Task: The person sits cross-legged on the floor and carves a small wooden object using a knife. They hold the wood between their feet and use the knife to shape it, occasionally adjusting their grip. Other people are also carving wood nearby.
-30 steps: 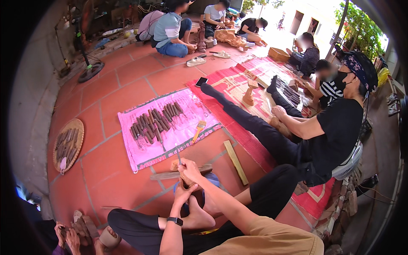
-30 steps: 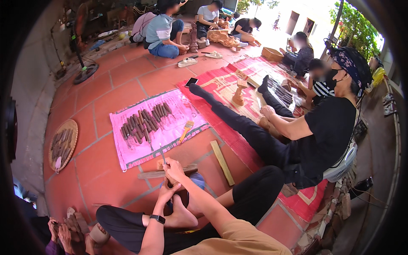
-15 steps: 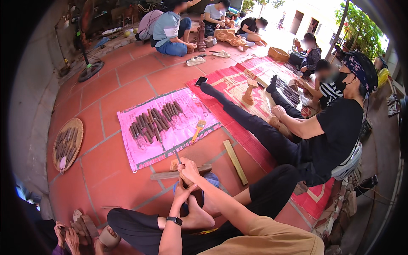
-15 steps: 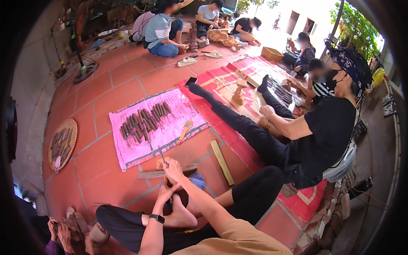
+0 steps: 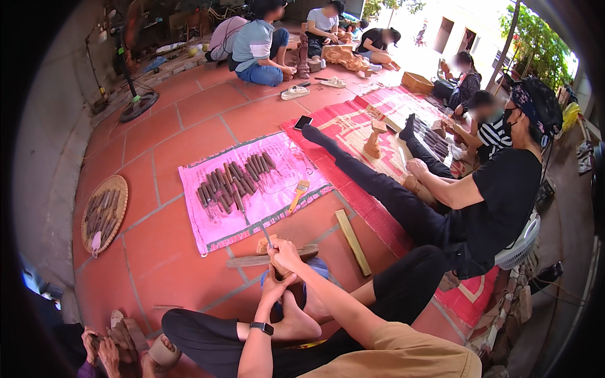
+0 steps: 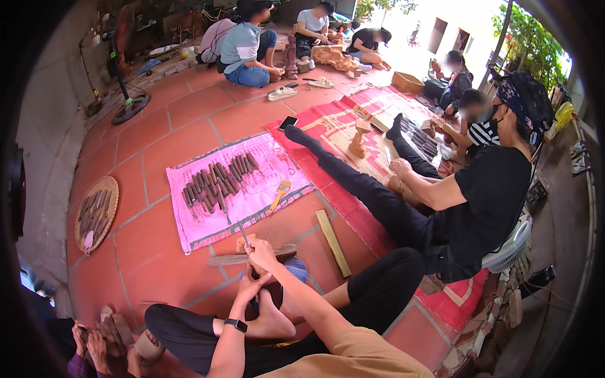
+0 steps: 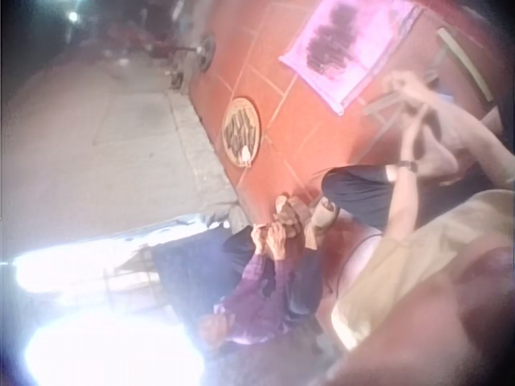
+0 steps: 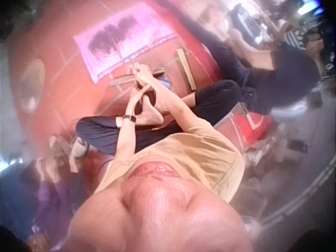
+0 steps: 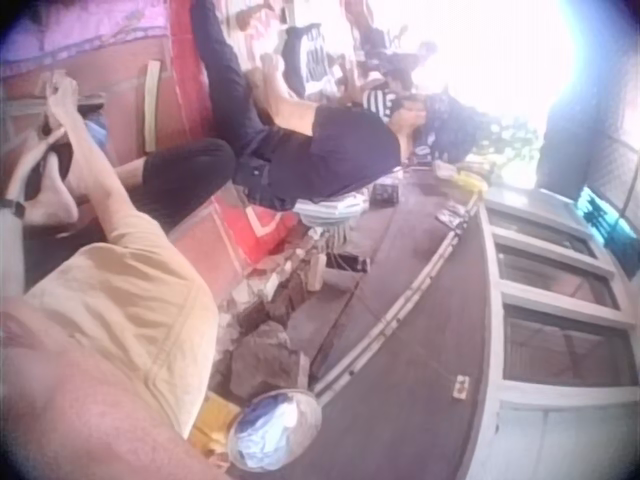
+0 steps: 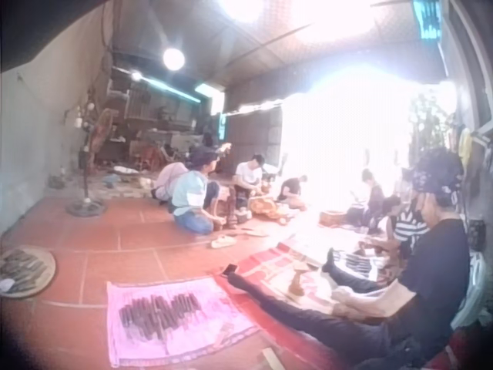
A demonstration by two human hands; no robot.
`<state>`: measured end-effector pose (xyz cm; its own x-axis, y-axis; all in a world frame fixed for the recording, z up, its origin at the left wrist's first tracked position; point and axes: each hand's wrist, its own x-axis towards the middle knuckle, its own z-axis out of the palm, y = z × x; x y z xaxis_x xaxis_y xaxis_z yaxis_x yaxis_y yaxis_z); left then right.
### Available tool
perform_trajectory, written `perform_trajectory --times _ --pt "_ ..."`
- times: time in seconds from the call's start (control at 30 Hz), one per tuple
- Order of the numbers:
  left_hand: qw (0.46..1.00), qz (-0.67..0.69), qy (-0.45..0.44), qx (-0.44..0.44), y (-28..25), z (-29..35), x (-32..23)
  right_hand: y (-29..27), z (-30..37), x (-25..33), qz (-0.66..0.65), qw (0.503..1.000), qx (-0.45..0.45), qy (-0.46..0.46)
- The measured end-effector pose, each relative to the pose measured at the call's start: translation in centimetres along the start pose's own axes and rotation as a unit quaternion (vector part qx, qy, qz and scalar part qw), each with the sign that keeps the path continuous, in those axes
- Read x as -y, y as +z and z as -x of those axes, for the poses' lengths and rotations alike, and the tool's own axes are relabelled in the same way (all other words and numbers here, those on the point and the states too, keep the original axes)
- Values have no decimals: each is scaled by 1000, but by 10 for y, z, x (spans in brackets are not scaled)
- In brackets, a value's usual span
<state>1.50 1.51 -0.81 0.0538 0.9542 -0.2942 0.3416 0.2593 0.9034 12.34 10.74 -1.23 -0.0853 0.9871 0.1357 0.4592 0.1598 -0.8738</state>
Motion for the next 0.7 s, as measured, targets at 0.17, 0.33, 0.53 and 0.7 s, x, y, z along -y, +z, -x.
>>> perform_trajectory --times 0.17,0.33,0.53,0.7 --pt "999 -33 -30 -6 0 -2 6 3 -2 3 -39 999 -33 11" --pt "999 19 15 22 0 -5 3 3 -4 -5 5 1000 -12 12" --pt "999 -35 -5 17 -7 -2 6 4 0 4 -39 999 17 30" --pt "1000 -2 7 19 -1 -7 11 11 -5 -4 0 999 -49 10"
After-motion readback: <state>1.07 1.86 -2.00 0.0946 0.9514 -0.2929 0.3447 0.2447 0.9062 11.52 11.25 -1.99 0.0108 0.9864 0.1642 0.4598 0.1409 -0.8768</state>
